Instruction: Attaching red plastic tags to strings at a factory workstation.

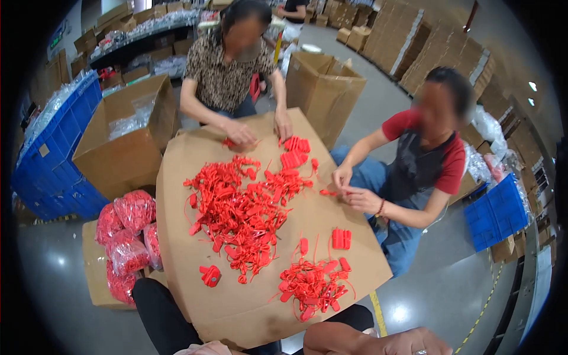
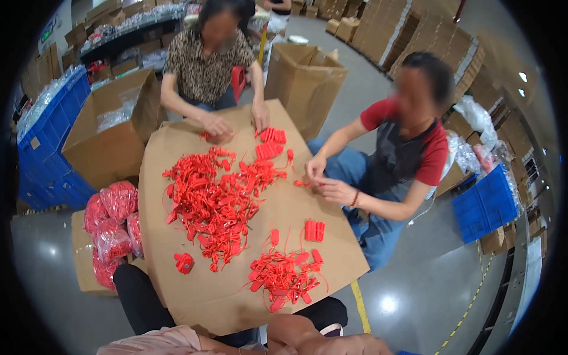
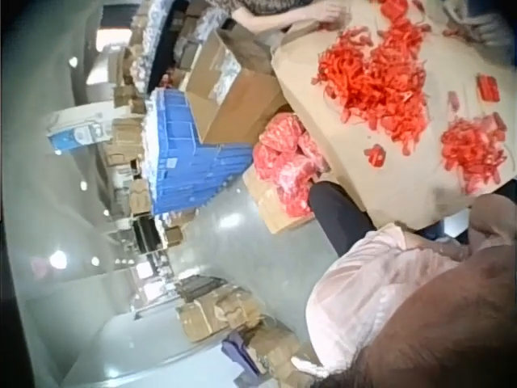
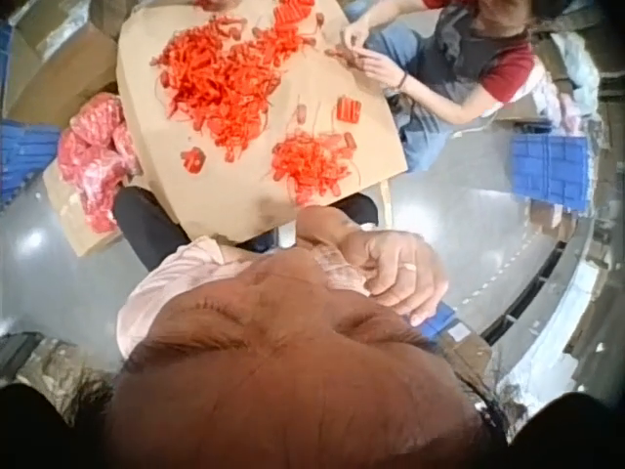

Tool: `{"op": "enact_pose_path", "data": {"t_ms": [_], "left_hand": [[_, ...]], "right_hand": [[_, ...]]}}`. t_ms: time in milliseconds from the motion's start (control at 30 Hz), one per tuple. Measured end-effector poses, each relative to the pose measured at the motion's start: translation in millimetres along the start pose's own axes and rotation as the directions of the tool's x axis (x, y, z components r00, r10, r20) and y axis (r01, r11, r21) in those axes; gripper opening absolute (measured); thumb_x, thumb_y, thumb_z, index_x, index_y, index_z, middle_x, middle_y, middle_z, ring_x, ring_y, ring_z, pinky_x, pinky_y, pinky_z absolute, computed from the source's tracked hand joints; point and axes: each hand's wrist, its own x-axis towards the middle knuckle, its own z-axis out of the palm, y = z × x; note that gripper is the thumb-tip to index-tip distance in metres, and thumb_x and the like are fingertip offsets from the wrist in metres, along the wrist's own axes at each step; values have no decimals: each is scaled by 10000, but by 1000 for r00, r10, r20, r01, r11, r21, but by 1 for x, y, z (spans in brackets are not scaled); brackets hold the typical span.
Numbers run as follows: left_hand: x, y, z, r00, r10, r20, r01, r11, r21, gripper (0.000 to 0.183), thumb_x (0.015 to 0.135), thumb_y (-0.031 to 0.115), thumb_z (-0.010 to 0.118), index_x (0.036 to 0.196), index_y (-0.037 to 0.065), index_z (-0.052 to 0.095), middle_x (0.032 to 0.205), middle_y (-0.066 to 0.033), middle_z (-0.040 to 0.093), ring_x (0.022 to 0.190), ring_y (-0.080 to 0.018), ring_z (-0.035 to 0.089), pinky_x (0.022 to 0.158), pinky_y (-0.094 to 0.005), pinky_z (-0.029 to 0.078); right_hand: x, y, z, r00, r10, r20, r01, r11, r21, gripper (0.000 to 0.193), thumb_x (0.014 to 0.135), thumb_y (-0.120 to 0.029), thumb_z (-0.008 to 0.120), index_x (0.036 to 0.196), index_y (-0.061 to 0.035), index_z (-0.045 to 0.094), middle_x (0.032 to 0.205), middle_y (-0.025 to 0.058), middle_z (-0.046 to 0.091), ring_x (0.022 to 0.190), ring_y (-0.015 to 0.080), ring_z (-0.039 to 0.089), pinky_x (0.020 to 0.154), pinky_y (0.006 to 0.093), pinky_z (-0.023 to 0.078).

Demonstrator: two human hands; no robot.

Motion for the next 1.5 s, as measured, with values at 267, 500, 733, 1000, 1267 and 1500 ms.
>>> {"op": "enact_pose_path", "data": {"t_ms": [267, 500, 733, 1000, 1267, 1500], "left_hand": [[-49, -95, 36, 910, -142, -389, 49, 970, -239, 368, 872, 381, 481, 911, 28, 576, 834, -72, 608, 735, -186, 579, 673, -306, 496], [-122, -117, 88, 751, -339, -567, 189, 933, -307, 410, 865, 431, 472, 953, 42, 566, 872, -74, 608, 798, -177, 593, 694, -292, 500], [-170, 60, 100, 450, -222, -865, 390, 920, -33, 197, 850, 297, 526, 876, 107, 570, 744, 28, 550, 663, -60, 492, 596, -239, 426], [-277, 179, 57, 78, 857, -509, 961, 72, 268, 325, 721, 200, 630, 943, 18, 479, 830, -143, 529, 770, -326, 548, 633, -401, 458], [-280, 182, 37, 298, 802, -519, 944, -167, 284, 262, 691, 160, 629, 859, 27, 478, 830, -141, 505, 762, -295, 540, 623, -389, 462], [-296, 188, 33, 390, 696, -603, 921, -290, 262, 265, 722, 172, 609, 904, 18, 493, 859, -147, 495, 767, -300, 534, 618, -389, 466]], "right_hand": [[4, -6, -41, 971, 156, -183, -98, 951, 293, 157, 800, -89, 515, 714, 29, 572, 539, 121, 514, 408, 174, 479, 348, 244, 284], [-11, -17, 7, 982, 179, -67, -159, 959, 237, 113, 782, -60, 530, 715, 20, 573, 577, 122, 533, 441, 197, 491, 381, 276, 313], [-69, -42, 36, 793, 522, -314, -581, 803, -133, 111, 795, -95, 455, 767, -3, 511, 587, 107, 568, 418, 196, 521, 325, 279, 352], [-198, -36, 53, 65, 529, -846, -727, 605, 323, 206, 875, -213, 425, 833, -28, 508, 602, 14, 387, 486, 107, 345, 430, 239, 314], [-225, -66, 33, -119, 445, -887, -864, 394, 314, 169, 878, -149, 437, 877, -10, 532, 636, 45, 447, 532, 135, 391, 462, 242, 313], [-222, -54, -50, 24, 378, -926, -749, -606, -267, 142, 856, -137, 530, 889, -1, 553, 636, 37, 534, 579, 121, 531, 536, 255, 439]]}}
